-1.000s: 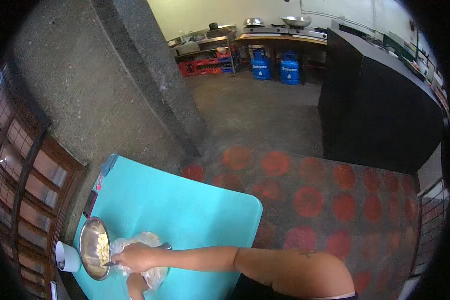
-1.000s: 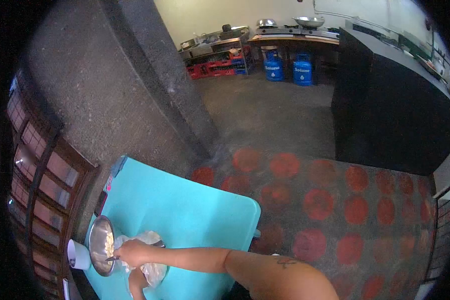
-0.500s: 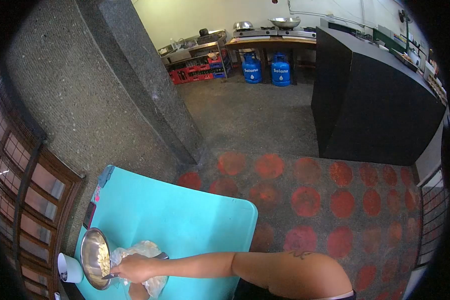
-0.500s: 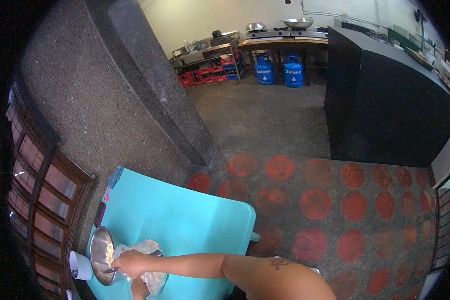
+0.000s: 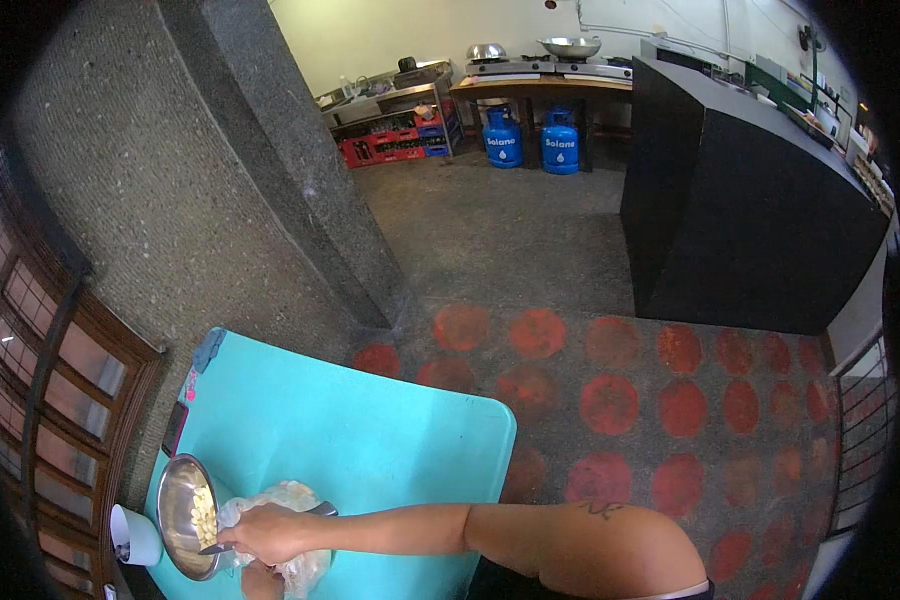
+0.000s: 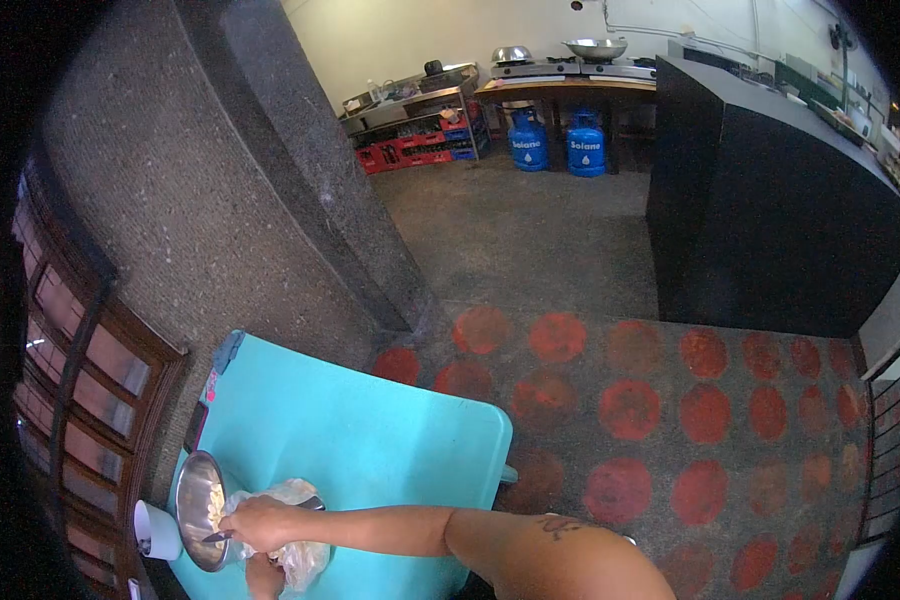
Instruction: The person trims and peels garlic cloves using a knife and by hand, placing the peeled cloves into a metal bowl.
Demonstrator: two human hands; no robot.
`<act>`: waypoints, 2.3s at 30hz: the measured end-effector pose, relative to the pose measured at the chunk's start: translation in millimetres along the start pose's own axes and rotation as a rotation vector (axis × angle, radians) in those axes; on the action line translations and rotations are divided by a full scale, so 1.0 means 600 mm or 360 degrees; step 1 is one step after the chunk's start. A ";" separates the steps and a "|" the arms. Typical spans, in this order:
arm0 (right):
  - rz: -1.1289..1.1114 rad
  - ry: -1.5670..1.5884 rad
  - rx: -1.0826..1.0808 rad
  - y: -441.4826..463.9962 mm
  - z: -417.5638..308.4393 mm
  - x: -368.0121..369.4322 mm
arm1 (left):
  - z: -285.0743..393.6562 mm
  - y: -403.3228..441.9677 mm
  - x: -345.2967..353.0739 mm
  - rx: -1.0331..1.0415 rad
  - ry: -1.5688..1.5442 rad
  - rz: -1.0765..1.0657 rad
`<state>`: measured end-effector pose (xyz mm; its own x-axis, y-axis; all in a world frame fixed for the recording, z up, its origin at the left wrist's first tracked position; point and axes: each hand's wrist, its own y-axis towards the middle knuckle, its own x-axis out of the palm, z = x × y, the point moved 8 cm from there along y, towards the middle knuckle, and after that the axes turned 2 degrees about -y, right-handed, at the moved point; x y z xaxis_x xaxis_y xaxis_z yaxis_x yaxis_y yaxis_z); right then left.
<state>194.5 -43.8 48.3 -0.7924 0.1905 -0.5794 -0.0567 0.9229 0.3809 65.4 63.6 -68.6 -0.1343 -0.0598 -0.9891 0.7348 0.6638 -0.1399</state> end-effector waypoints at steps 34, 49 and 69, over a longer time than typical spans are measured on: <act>-0.0016 -0.0015 -0.0017 0.003 0.000 0.015 | 0.081 -0.072 -0.158 0.0161 -0.0284 0.0480; 0.0189 0.0399 -0.0220 0.019 -0.013 0.021 | -0.005 -0.102 -0.176 -0.0044 -0.1914 0.1062; -0.0089 0.0897 0.0058 0.032 -0.035 0.068 | -0.015 -0.077 -0.145 0.0155 -0.3303 0.1200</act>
<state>148.3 -25.3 46.8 -0.9911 -0.0581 -0.1200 -0.0950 0.9393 0.3296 37.3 45.0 24.5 0.7492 -0.4065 0.5229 0.3251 0.9136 0.2443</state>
